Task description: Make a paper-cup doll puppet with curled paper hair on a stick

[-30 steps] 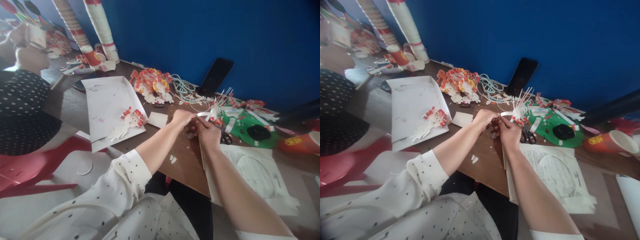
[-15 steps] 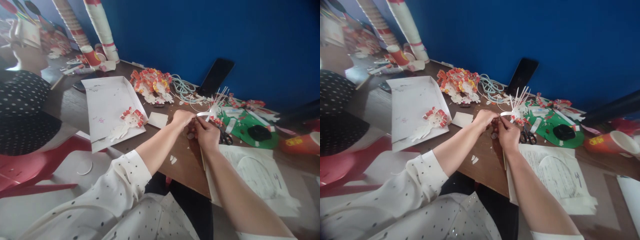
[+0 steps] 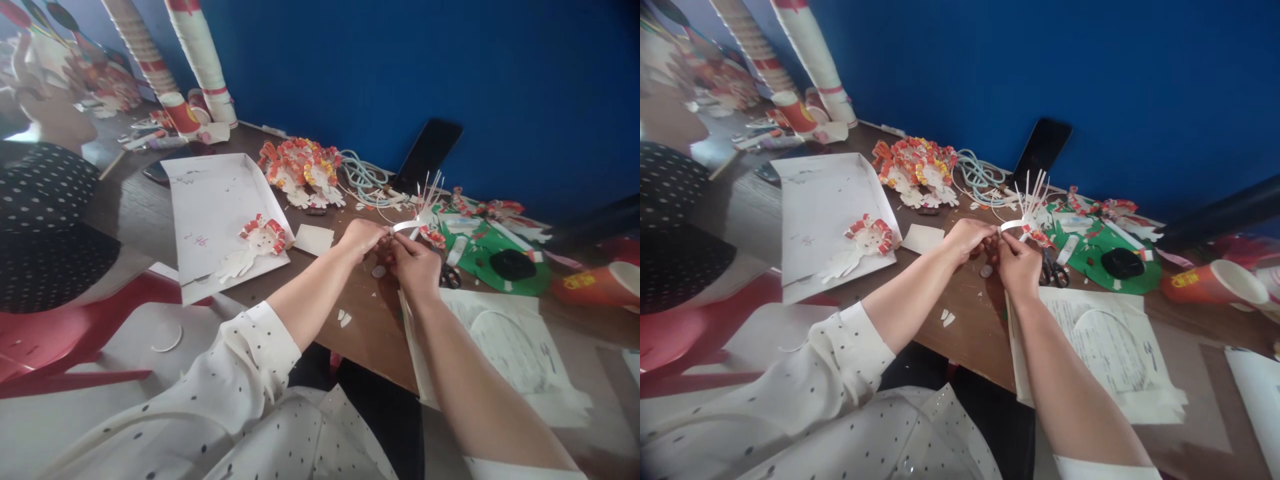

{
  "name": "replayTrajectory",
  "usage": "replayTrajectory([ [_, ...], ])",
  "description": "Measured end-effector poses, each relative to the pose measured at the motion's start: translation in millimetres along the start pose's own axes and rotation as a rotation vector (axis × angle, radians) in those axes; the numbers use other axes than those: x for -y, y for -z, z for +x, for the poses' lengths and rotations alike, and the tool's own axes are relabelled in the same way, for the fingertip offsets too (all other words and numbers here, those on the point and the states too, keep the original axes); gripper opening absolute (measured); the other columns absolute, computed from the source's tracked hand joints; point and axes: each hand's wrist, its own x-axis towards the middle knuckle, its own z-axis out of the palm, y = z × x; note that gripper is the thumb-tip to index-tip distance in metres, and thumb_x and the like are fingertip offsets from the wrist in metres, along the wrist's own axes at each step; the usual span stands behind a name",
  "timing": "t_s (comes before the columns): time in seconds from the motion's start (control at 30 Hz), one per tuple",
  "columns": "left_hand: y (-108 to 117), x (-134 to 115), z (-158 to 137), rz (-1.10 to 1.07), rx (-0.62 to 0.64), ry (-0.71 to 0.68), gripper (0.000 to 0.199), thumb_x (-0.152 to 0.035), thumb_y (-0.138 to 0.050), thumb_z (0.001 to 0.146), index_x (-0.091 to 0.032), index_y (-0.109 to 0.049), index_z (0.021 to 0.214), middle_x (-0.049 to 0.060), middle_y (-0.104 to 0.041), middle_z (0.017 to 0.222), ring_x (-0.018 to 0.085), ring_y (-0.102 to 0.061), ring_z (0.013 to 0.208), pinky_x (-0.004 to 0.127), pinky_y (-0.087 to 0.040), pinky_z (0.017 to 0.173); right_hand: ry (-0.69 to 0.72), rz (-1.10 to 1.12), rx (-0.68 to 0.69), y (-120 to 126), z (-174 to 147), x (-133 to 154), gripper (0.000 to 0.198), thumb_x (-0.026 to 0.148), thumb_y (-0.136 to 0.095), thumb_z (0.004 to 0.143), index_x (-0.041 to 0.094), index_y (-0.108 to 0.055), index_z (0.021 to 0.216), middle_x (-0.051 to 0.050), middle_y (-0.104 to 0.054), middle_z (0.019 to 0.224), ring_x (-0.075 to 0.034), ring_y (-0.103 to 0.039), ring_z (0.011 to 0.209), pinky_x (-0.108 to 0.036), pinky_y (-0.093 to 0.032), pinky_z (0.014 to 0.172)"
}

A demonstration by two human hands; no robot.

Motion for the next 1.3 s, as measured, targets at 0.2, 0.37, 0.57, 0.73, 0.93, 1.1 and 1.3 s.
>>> replayTrajectory([
  [0.2,1.6,3.4,3.6,-0.043,0.008,-0.002,0.008,-0.020,-0.071,0.079,-0.012,-0.071,0.078,-0.001,-0.054,0.052,0.005,-0.039,0.043,0.021,-0.024,0.045,-0.084,0.145,0.022,-0.4,1.6,-1.1,0.049,0.038,-0.070,0.070,0.015,-0.075,0.113,0.002,-0.060,0.052,-0.008,-0.044,0.041,-0.021,-0.037,0.038],
  [0.37,1.6,1.5,1.1,-0.073,0.046,0.037,0.011,-0.021,-0.068,0.082,-0.012,-0.072,0.080,0.000,-0.057,0.055,0.005,-0.040,0.043,0.020,-0.025,0.044,-0.088,0.220,0.031,-2.2,3.4,-7.9,0.053,0.041,-0.072,0.068,0.015,-0.075,0.114,0.003,-0.058,0.050,-0.008,-0.044,0.040,-0.020,-0.035,0.037],
  [0.57,0.8,-3.7,-4.2,0.018,-0.020,0.027,0.010,-0.019,-0.067,0.078,-0.011,-0.069,0.072,-0.001,-0.053,0.051,0.006,-0.039,0.043,0.022,-0.026,0.045,-0.001,0.093,0.007,-4.3,-0.6,-7.3,0.052,0.042,-0.068,0.072,0.013,-0.074,0.114,0.001,-0.062,0.053,-0.010,-0.047,0.041,-0.022,-0.040,0.041],
  [0.73,2.6,-4.7,-2.0,0.161,-0.043,-0.002,0.006,-0.016,-0.065,0.074,-0.013,-0.070,0.075,0.000,-0.058,0.057,0.008,-0.045,0.049,0.022,-0.034,0.050,0.187,-0.122,0.010,-0.4,-0.3,-14.1,0.050,0.045,-0.061,0.079,0.012,-0.074,0.114,-0.004,-0.069,0.062,-0.018,-0.063,0.056,-0.027,-0.050,0.054],
  [0.93,2.5,-0.8,1.0,0.093,-0.104,0.005,0.008,-0.017,-0.068,0.069,-0.014,-0.063,0.063,0.003,-0.063,0.062,0.010,-0.051,0.053,0.022,-0.038,0.052,0.251,-0.230,0.075,4.0,2.3,-10.9,0.049,0.044,-0.060,0.080,0.012,-0.074,0.115,-0.004,-0.070,0.064,-0.017,-0.063,0.059,-0.026,-0.049,0.056],
  [1.1,2.3,3.2,2.4,0.007,-0.049,-0.008,0.013,-0.020,-0.068,0.075,-0.013,-0.066,0.063,0.003,-0.058,0.052,0.008,-0.043,0.043,0.022,-0.030,0.046,0.056,-0.052,0.100,4.1,4.2,-0.1,0.049,0.040,-0.065,0.075,0.011,-0.074,0.114,0.003,-0.058,0.047,-0.011,-0.048,0.041,-0.023,-0.041,0.044],
  [1.3,2.6,-3.0,-2.3,-0.098,0.001,0.034,0.011,-0.017,-0.067,0.082,-0.011,-0.071,0.075,0.001,-0.057,0.053,0.006,-0.045,0.045,0.020,-0.033,0.049,-0.158,0.229,0.092,3.1,8.6,1.0,0.053,0.036,-0.071,0.066,0.011,-0.074,0.112,0.006,-0.052,0.044,-0.008,-0.037,0.036,-0.021,-0.026,0.034],
])
